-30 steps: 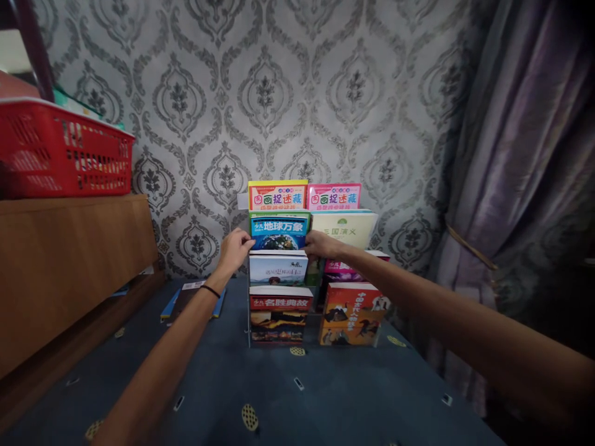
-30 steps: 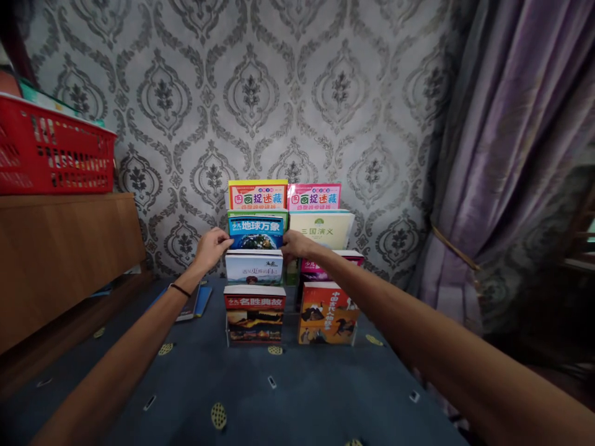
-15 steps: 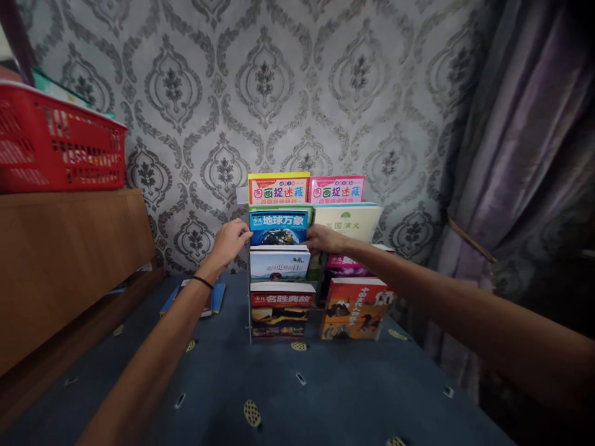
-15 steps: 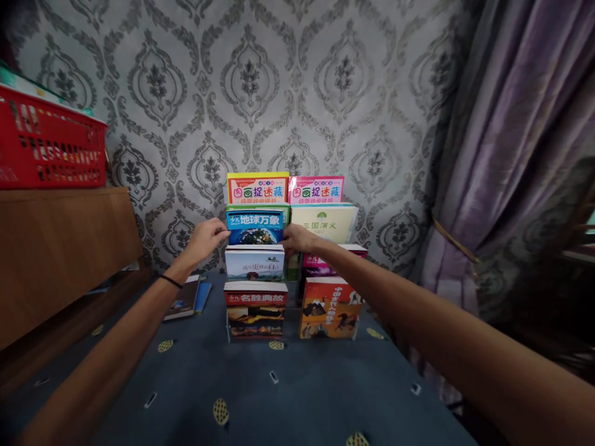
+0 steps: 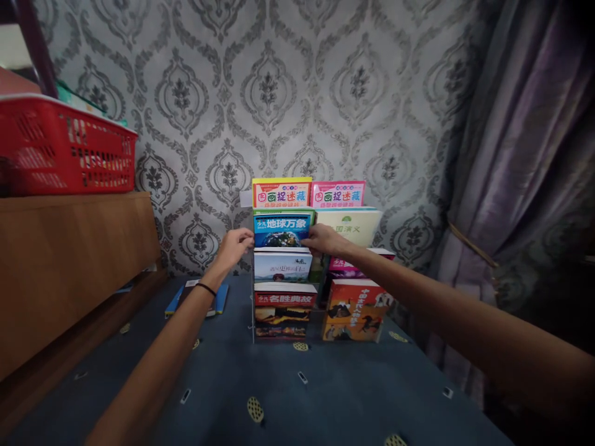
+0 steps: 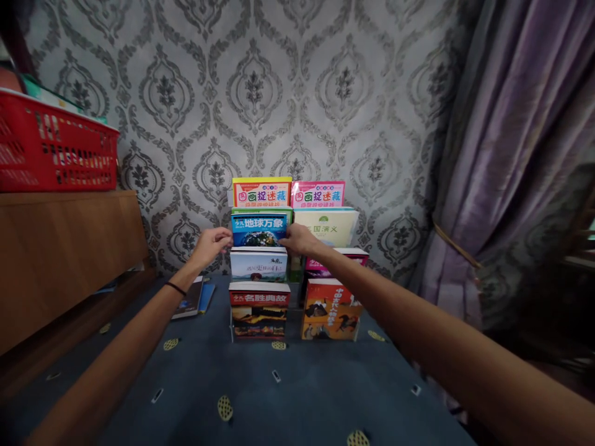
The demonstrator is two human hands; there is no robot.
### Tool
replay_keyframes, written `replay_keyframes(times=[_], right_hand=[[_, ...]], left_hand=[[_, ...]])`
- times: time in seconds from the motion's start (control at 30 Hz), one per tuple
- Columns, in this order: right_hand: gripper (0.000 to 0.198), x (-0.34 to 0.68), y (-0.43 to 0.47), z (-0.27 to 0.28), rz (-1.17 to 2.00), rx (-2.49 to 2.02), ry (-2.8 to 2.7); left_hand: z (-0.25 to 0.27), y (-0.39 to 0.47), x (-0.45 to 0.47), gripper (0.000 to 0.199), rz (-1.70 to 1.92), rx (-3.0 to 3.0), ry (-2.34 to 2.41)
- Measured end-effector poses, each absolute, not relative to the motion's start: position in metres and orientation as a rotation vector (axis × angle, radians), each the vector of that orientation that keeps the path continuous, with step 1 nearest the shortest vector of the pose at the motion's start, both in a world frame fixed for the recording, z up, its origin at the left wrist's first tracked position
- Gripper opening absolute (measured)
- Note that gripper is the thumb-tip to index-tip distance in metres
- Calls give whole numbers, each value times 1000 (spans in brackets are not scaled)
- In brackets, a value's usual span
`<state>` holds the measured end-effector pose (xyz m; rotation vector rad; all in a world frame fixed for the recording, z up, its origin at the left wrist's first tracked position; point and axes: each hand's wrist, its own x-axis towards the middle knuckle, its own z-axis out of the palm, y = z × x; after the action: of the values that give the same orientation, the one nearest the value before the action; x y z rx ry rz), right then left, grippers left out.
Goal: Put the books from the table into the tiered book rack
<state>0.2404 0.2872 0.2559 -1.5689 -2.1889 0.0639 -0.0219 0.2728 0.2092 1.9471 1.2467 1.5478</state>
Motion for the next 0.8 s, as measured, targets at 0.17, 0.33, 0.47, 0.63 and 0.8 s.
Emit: replay_keyframes(times=[0.17, 0.33, 0.47, 0.63, 0.8], right_hand=[[12, 231, 289, 250, 81, -1638, -2149], [16, 231, 289, 241, 95, -1636, -2086], [16, 232, 291, 233, 70, -1598, -2029], [19, 236, 294, 224, 87, -1533, -1994], [24, 241, 296, 223, 149, -1467, -1949]], left_hand=[[198, 275, -24, 16, 1512, 1946, 1300], [198, 281, -19, 20, 1607, 2067, 1423], [192, 286, -16, 17, 1722, 2037, 1447], [195, 292, -12, 16, 1771, 1989, 1361], [215, 298, -6, 16, 1795, 1946, 1204]])
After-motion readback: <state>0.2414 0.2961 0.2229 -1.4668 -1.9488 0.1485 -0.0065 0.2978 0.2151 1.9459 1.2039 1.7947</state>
